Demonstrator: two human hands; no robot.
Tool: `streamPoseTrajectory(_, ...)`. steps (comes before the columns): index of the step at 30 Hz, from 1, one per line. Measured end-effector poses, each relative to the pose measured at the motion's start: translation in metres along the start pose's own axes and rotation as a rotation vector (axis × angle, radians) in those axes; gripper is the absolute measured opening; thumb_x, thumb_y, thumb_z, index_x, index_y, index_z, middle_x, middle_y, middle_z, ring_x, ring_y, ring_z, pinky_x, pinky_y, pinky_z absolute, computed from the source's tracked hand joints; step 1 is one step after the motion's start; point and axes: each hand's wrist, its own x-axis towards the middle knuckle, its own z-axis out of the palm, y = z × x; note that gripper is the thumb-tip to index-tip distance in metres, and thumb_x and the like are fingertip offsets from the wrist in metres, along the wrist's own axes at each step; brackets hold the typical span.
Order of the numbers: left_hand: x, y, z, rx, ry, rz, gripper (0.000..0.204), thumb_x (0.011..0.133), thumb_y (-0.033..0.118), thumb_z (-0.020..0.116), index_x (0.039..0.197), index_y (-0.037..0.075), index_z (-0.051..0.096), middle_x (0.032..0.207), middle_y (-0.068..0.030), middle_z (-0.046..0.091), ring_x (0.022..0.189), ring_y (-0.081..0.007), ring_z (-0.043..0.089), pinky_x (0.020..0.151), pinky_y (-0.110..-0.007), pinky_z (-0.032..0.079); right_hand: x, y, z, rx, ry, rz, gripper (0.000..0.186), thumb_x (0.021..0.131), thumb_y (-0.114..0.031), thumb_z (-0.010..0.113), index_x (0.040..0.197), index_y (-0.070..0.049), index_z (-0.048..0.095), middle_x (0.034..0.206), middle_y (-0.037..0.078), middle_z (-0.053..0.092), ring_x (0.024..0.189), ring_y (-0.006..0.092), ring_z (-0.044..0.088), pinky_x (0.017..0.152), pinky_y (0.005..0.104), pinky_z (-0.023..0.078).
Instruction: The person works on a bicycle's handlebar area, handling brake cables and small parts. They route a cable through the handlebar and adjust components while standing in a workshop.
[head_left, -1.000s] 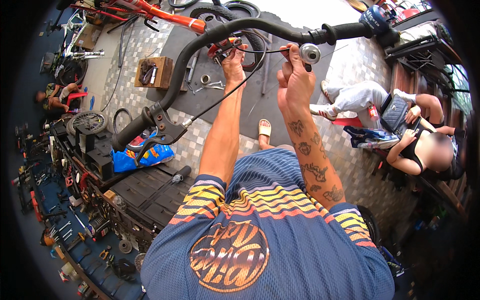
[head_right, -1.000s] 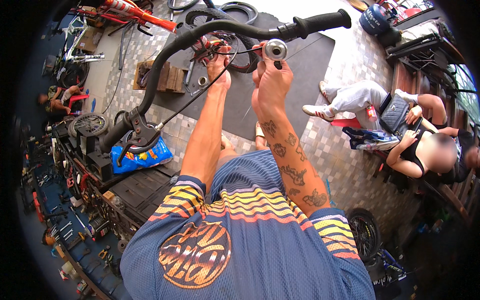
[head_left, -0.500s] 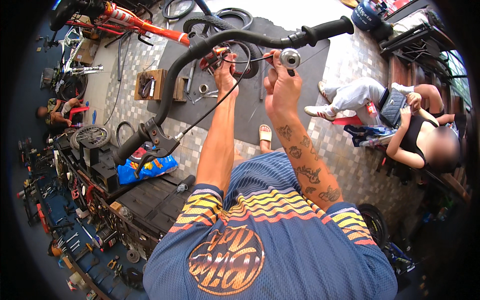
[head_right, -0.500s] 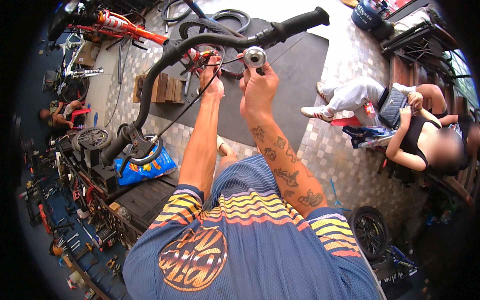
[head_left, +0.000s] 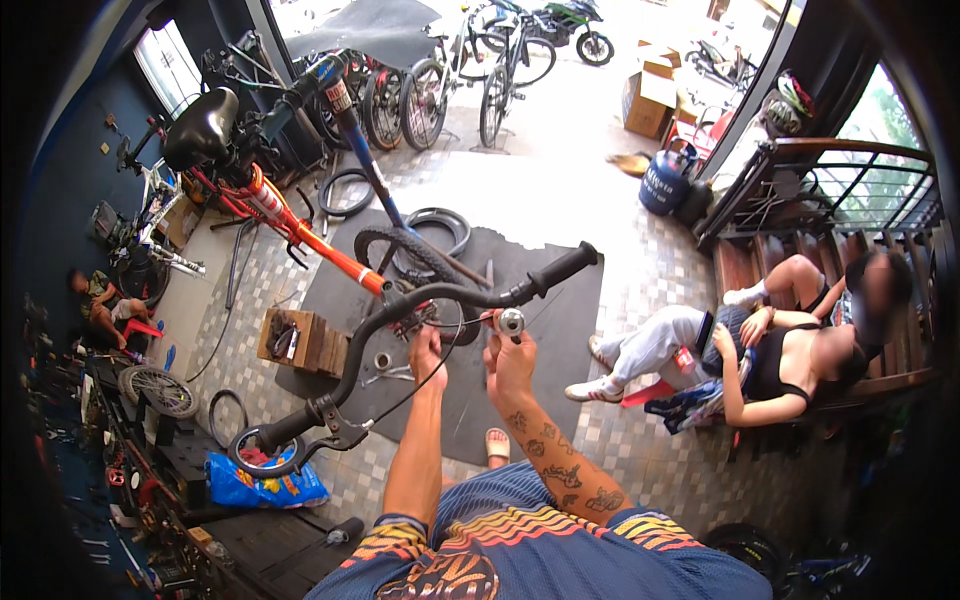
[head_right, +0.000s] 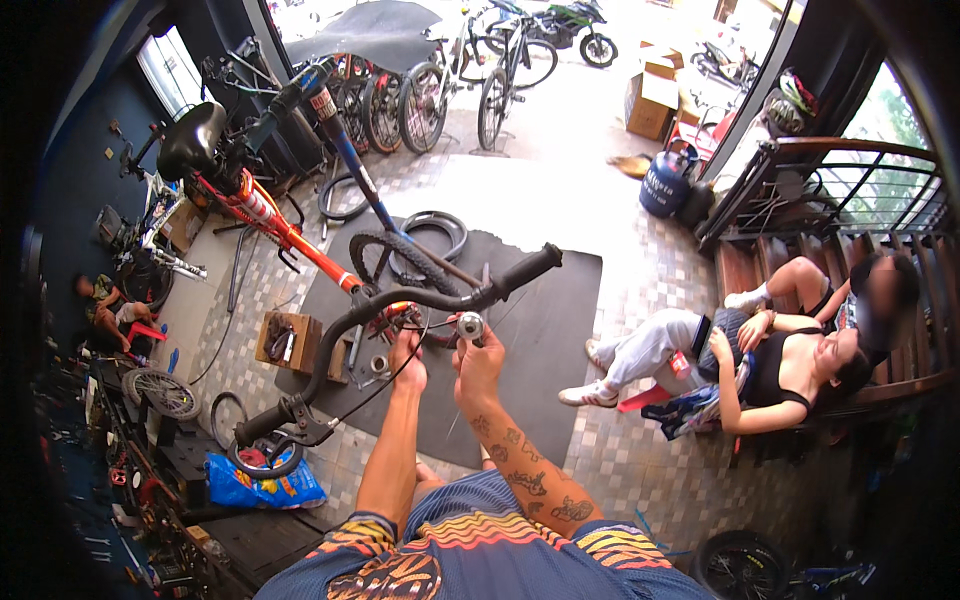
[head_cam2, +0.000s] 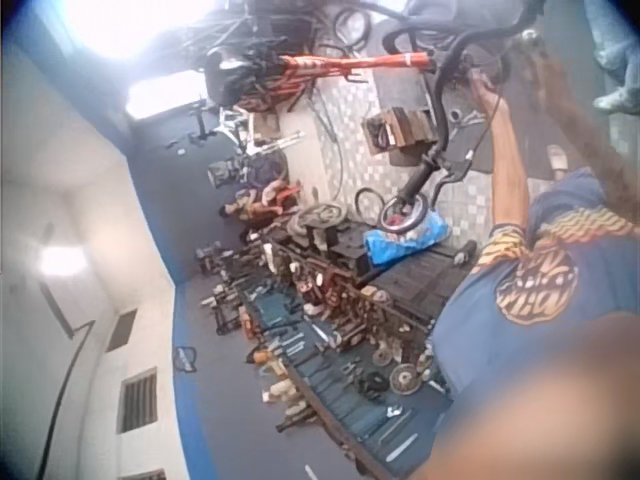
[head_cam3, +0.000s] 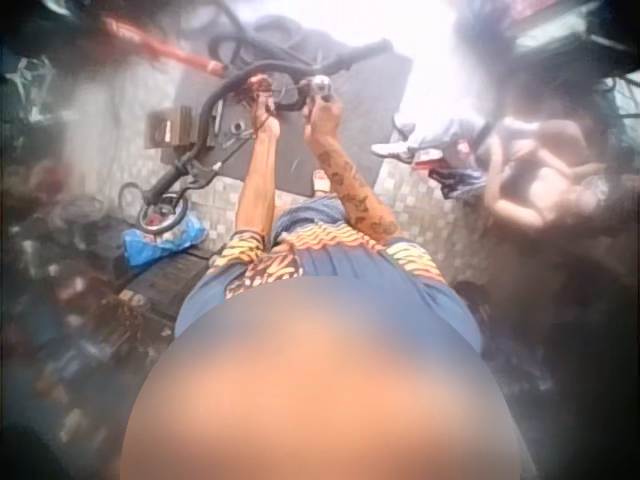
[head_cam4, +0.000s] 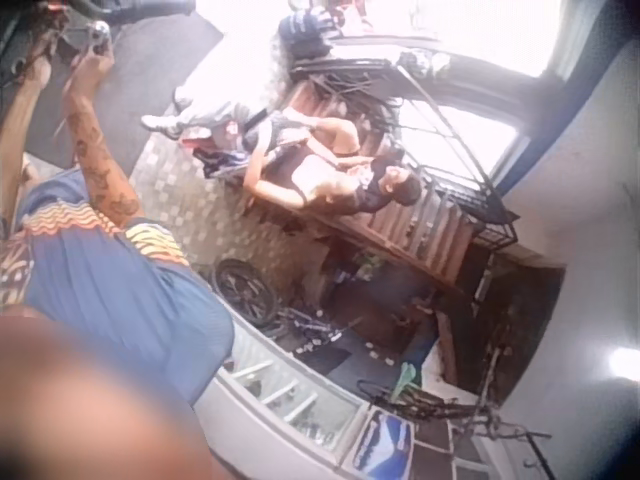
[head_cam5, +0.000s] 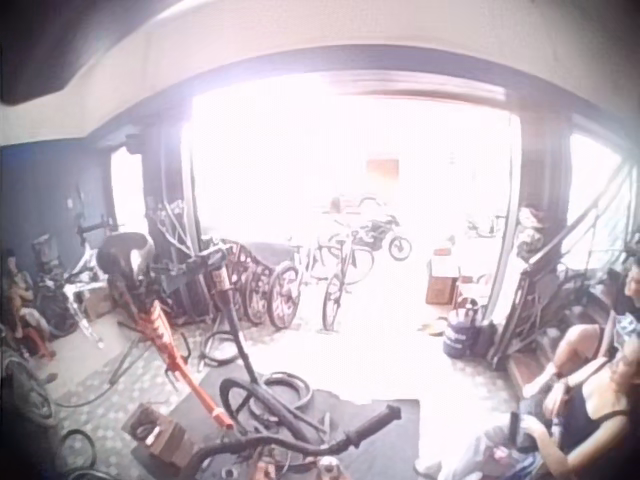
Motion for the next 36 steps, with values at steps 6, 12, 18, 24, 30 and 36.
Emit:
streamPoseTrajectory(6,-0.099,0.013,-0.080,-0.008,0.107,-0.064,0.018,0.094,0.022,0.073,0.094,0.005,0.070,0.076,0.0055,0.051,0.067,-0.0051,0.040,0.064,-0.023,0.032,0.002,-0.006,-0.005,-0.044,-0.054,-0.007,0.014,0.104,-0.009,0.064,0.113,-0.003,0.072,0.094,0.000,0.073,0.051,-0.0008,0.031,0.044,0.0212,0.022)
streamPoseTrajectory(12,-0.214,0.061,-0.150,0.306,0.269,0.065,0.015,0.092,0.016,0.074,0.098,0.002,0.072,0.088,-0.0006,0.067,0.082,-0.0093,0.058,0.081,-0.025,0.046,-0.019,0.016,-0.034,-0.274,-0.150,-0.021,0.025,0.101,-0.023,0.073,0.117,-0.005,0.068,0.101,0.003,0.076,0.048,0.0000,0.032,0.042,0.0225,0.027)
streamPoseTrajectory(18,-0.306,0.155,-0.245,0.558,0.535,0.222,0.016,0.094,0.016,0.072,0.099,0.002,0.072,0.096,-0.0041,0.070,0.096,-0.0143,0.064,0.094,-0.033,0.051,-0.055,0.104,-0.110,-0.861,-0.084,-0.279,0.037,0.099,-0.029,0.075,0.123,-0.003,0.064,0.100,0.004,0.070,0.085,0.0132,0.062,0.080,0.0312,0.053)
streamPoseTrajectory(24,-0.365,0.261,-0.309,0.631,0.883,0.435,0.021,0.097,0.023,0.073,0.098,0.002,0.072,0.092,0.0014,0.065,0.088,-0.0095,0.056,0.083,-0.026,0.044,-0.112,0.190,-0.088,-1.068,-0.695,0.189,0.029,0.106,-0.030,0.062,0.118,-0.005,0.071,0.098,0.000,0.064,0.089,0.0091,0.053,0.082,0.0279,0.048)
streamPoseTrajectory(30,-0.403,0.356,-0.344,1.037,1.024,0.615,0.015,0.089,0.019,0.079,0.088,0.006,0.073,0.079,-0.0030,0.062,0.077,-0.0155,0.055,0.072,-0.031,0.044,-0.136,0.318,0.050,-1.078,-1.012,-0.133,0.042,0.103,-0.037,0.068,0.111,0.004,0.070,0.089,0.001,0.055,0.081,0.0126,0.047,0.076,0.0297,0.044)
streamPoseTrajectory(36,-0.413,0.435,-0.388,1.544,1.087,0.730,0.010,0.080,0.021,0.084,0.083,0.014,0.076,0.076,0.0041,0.059,0.074,-0.0165,0.053,0.077,-0.038,0.039,-0.184,0.361,0.180,-1.106,-0.986,-0.539,0.039,0.100,-0.037,0.072,0.119,-0.002,0.070,0.107,0.014,0.060,0.098,0.0256,0.057,0.090,0.0368,0.047)
